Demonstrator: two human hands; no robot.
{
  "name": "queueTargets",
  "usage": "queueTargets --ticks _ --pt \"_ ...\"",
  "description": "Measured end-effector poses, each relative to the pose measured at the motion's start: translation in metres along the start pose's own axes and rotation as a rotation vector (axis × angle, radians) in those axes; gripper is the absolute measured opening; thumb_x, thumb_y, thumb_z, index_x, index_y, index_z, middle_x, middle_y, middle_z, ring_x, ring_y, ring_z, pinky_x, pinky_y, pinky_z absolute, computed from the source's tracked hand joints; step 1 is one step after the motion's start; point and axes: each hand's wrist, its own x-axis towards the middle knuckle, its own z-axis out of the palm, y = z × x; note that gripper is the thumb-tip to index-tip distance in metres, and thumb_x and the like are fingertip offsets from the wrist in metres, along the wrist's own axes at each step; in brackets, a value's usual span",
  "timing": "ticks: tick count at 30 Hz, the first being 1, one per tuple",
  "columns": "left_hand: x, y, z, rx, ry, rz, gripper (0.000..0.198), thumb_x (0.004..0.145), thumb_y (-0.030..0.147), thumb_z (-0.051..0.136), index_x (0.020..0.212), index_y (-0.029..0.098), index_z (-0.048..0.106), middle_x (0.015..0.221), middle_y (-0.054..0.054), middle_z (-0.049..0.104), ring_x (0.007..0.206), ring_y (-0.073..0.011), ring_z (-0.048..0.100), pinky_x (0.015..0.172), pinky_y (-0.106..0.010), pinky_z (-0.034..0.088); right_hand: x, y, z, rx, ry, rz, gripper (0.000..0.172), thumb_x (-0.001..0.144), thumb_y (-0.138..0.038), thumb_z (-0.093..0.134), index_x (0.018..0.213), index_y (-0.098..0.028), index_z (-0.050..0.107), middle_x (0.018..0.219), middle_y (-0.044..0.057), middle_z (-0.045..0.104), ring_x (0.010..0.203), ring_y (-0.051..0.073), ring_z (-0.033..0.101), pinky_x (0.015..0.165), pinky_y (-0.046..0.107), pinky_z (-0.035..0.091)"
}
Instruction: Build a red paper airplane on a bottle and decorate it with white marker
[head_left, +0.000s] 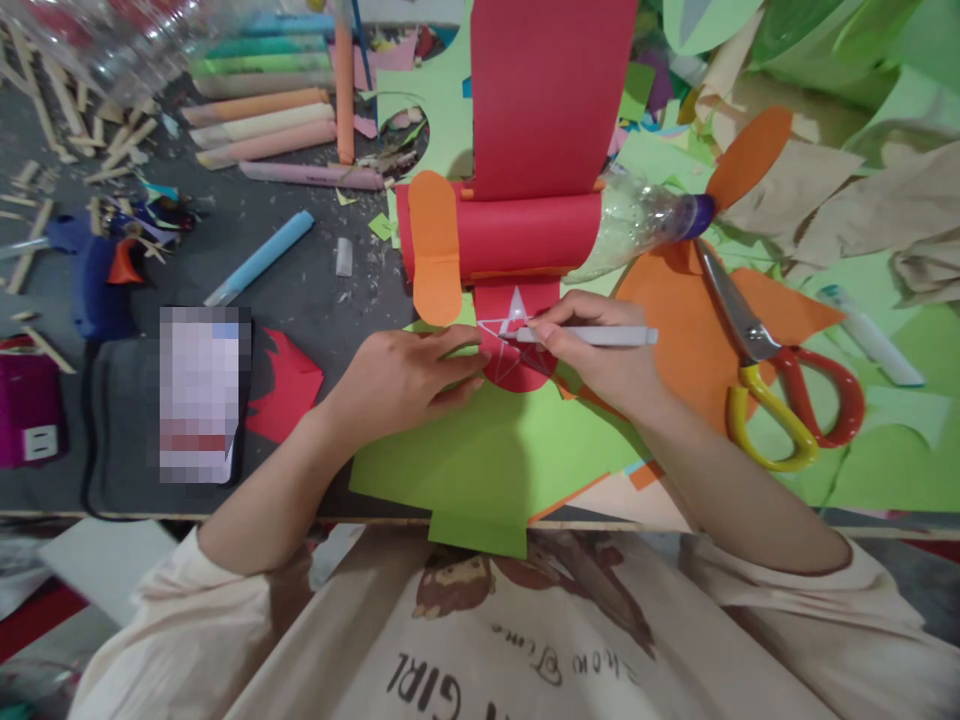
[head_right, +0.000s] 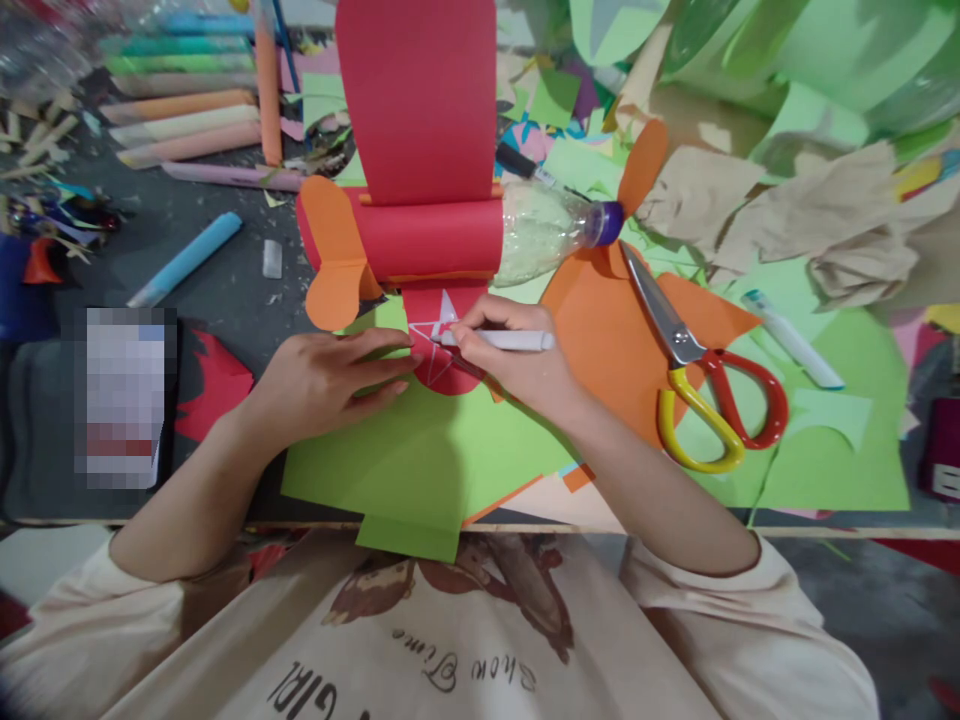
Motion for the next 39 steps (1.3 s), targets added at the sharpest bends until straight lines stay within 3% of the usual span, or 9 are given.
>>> queueTargets --ticks 5,12,19,25,31,39 --pt "0.0001 0.0005 0.0006 -0.002 0.008 -0.002 0.031 0.102 0.029 0.044 0.093 0.02 0.071 0.102 0.0 0.077 0.06 -0.0105 0.068 0.05 -0.027 0.041 0.0002 -0.0005 0.0011 0.019 0.056 -0.031 0.016 0.08 -0.019 0.065 0.064 -0.021 0.061 0.059 -0.003 0.06 0.055 0.011 0.051 0.052 0.025 0.038" --pt "0.0016 0.0008 -0.0004 -0.008 0.023 0.007 0.029 0.102 0.027 0.045 0.093 0.019 0.071 0.101 0.0 0.077 0.062 -0.0101 0.068 0.05 -0.027 0.04 0.0005 0.0004 0.0 -0.016 -0.028 0.03 0.019 0.078 -0.025 0.067 0.061 -0.021 0.061 0.058 -0.002 0.061 0.054 0.013 0.051 0.052 0.026 0.038" --pt "0.0001 0.0009 -0.001 -0.007 -0.021 -0.014 0.029 0.102 0.029 0.044 0.096 0.021 0.072 0.104 -0.001 0.077 0.065 -0.0105 0.07 0.052 -0.027 0.042 -0.0001 -0.0014 0.0004 -0.026 0.036 0.025 0.018 0.081 -0.027 0.066 0.064 -0.022 0.061 0.062 -0.002 0.061 0.058 0.013 0.053 0.054 0.027 0.041" --pt "-0.0009 0.0002 0.0002 0.01 -0.005 -0.002 0.029 0.102 0.028 0.045 0.096 0.021 0.072 0.103 0.0 0.077 0.064 -0.0097 0.069 0.051 -0.027 0.041 -0.0007 -0.0007 -0.0001 -0.03 -0.034 0.031 0.019 0.078 -0.029 0.068 0.062 -0.022 0.062 0.059 -0.002 0.062 0.055 0.013 0.052 0.052 0.026 0.039" --pt "0.0011 0.0001 -0.0018 0.013 0.018 0.008 0.027 0.102 0.027 0.046 0.094 0.021 0.071 0.102 0.001 0.077 0.062 -0.0105 0.069 0.051 -0.026 0.042 -0.0017 -0.0002 0.0009 0.011 0.028 -0.001 0.018 0.082 -0.025 0.068 0.066 -0.021 0.062 0.061 -0.002 0.062 0.056 0.012 0.053 0.052 0.026 0.039" --pt "0.0014 0.0009 -0.0016 0.008 0.016 0.006 0.028 0.102 0.028 0.045 0.093 0.021 0.071 0.102 0.001 0.078 0.062 -0.0105 0.069 0.051 -0.026 0.041 -0.0009 -0.0014 -0.0002 0.0 -0.028 0.016 0.016 0.08 -0.025 0.068 0.065 -0.021 0.064 0.059 -0.002 0.062 0.054 0.012 0.052 0.05 0.025 0.038"
